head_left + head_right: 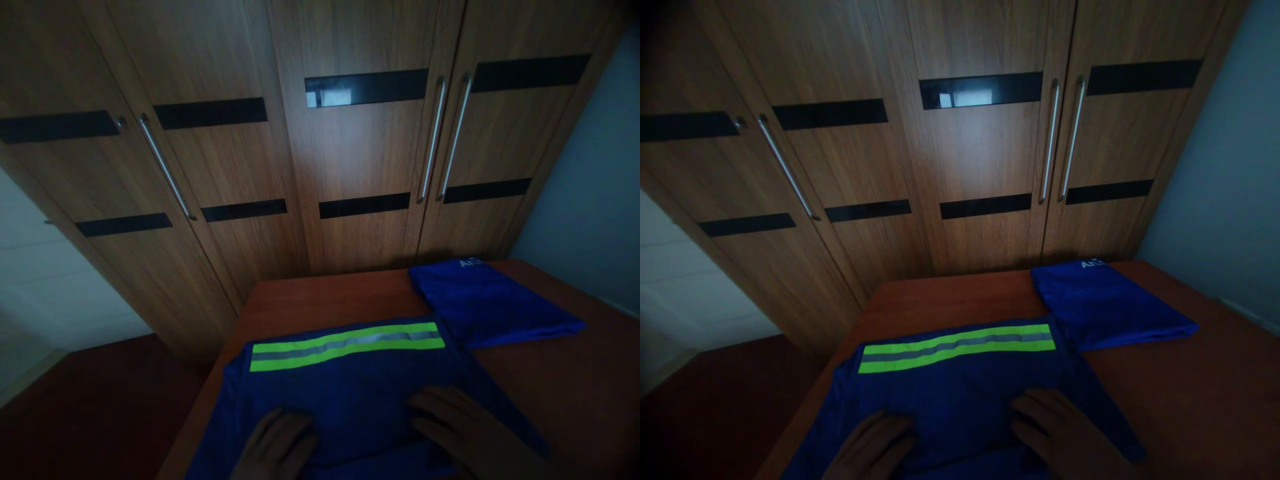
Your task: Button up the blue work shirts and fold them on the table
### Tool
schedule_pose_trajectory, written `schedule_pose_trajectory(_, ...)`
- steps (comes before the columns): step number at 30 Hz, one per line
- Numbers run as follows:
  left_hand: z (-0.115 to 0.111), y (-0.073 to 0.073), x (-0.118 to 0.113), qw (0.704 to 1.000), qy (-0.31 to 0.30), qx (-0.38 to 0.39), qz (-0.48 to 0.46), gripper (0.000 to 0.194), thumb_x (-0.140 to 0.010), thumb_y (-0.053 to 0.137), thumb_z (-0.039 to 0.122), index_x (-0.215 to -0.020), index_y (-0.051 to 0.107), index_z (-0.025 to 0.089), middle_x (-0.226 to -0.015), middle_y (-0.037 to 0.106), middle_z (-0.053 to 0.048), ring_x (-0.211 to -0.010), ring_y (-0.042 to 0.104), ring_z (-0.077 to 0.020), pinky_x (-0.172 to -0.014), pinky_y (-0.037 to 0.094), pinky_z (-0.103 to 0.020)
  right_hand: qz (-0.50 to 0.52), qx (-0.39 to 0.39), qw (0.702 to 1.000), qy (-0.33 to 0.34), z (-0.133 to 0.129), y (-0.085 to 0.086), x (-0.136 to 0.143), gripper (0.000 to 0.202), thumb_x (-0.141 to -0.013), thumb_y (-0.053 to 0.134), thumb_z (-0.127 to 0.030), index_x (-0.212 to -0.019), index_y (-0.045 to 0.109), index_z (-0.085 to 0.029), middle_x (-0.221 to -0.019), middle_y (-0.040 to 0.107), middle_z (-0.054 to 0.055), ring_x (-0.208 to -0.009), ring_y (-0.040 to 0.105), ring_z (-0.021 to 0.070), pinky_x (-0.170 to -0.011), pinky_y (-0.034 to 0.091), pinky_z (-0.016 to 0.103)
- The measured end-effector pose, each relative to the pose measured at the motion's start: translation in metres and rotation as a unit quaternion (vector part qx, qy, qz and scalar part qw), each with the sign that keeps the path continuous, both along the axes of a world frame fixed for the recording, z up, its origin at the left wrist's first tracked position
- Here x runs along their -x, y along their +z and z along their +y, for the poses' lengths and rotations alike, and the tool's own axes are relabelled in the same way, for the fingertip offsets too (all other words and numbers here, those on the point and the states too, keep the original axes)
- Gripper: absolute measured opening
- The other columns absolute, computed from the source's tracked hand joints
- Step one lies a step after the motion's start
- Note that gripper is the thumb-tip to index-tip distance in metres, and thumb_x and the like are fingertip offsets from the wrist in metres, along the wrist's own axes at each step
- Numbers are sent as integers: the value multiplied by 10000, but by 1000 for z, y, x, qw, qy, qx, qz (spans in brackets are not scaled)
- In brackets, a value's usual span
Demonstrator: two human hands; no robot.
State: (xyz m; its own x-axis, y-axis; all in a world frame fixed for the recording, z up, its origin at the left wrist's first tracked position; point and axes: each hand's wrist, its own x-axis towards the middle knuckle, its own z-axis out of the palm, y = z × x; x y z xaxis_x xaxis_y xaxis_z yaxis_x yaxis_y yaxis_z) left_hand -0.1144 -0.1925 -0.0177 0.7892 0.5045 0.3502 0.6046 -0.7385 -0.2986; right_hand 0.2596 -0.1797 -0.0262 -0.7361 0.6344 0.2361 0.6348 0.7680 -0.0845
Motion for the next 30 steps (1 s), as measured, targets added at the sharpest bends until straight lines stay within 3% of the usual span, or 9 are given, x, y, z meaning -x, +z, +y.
schedule_pose_trajectory(4,9,-7,9,999,25,23,-39,320,-858,448,122,-1109,618,225,-1054,716,-16,-929,672,-161,-845,540,-284,6,-72,997,5,16,-14,11,551,-684,489,21,-1128,637,-270,-1188,660,-20,-1062,610,200,-894,504,332)
schedule_pose_trajectory(8,15,2,19,995,47,11,-86,291,-905,419,140,-1087,626,235,-1041,720,-15,-955,670,-164,-843,540,-292,14,-87,996,6,27,-25,12,459,-750,510,-3,-1097,651,-267,-1199,658,-39,-1100,594,196,-920,491,340)
schedule_pose_trajectory(11,17,7,23,993,64,22,-94,292,-881,462,148,-1100,631,242,-1057,718,-21,-971,671,-176,-845,547,-303,11,-67,998,7,24,-24,10,495,-775,509,-21,-1187,613,-275,-1240,634,-36,-1138,575,197,-951,480,360)
schedule_pose_trajectory(15,15,3,22,990,49,85,-96,290,-815,523,119,-1025,660,263,-1004,734,3,-945,681,-176,-835,562,-301,25,13,1000,-1,13,-13,8,607,-713,524,-39,-1268,570,-279,-1316,577,-24,-1187,544,208,-984,471,349)
schedule_pose_trajectory(20,6,5,-14,977,77,121,-157,472,-806,472,92,-1227,579,276,-1250,631,-19,-1131,597,-173,-934,525,-303,97,48,991,-76,1,4,31,507,-863,464,-143,-1344,500,-300,-1402,486,-33,-1274,463,174,-1055,411,309)
schedule_pose_trajectory(24,14,7,-63,972,111,179,-101,612,-840,516,196,-1424,358,286,-1511,327,-37,-1365,334,-264,-1074,379,-481,111,59,990,-60,9,11,70,520,-906,442,-217,-1421,393,-271,-1504,325,-5,-1366,325,213,-1119,321,368)
schedule_pose_trajectory(27,26,4,-83,965,121,225,-57,672,-886,508,360,-1478,192,319,-1565,155,-27,-1419,167,-309,-1101,253,-595,78,88,991,-60,24,6,87,580,-897,428,-200,-1460,305,-270,-1545,212,1,-1415,192,240,-1149,227,456)
schedule_pose_trajectory(30,33,-1,-80,955,136,260,-41,658,-921,408,489,-1484,96,346,-1570,114,-13,-1426,131,-307,-1099,219,-618,64,124,987,-78,38,-6,82,568,-927,428,-332,-1470,263,-297,-1551,191,6,-1422,159,259,-1145,180,519)
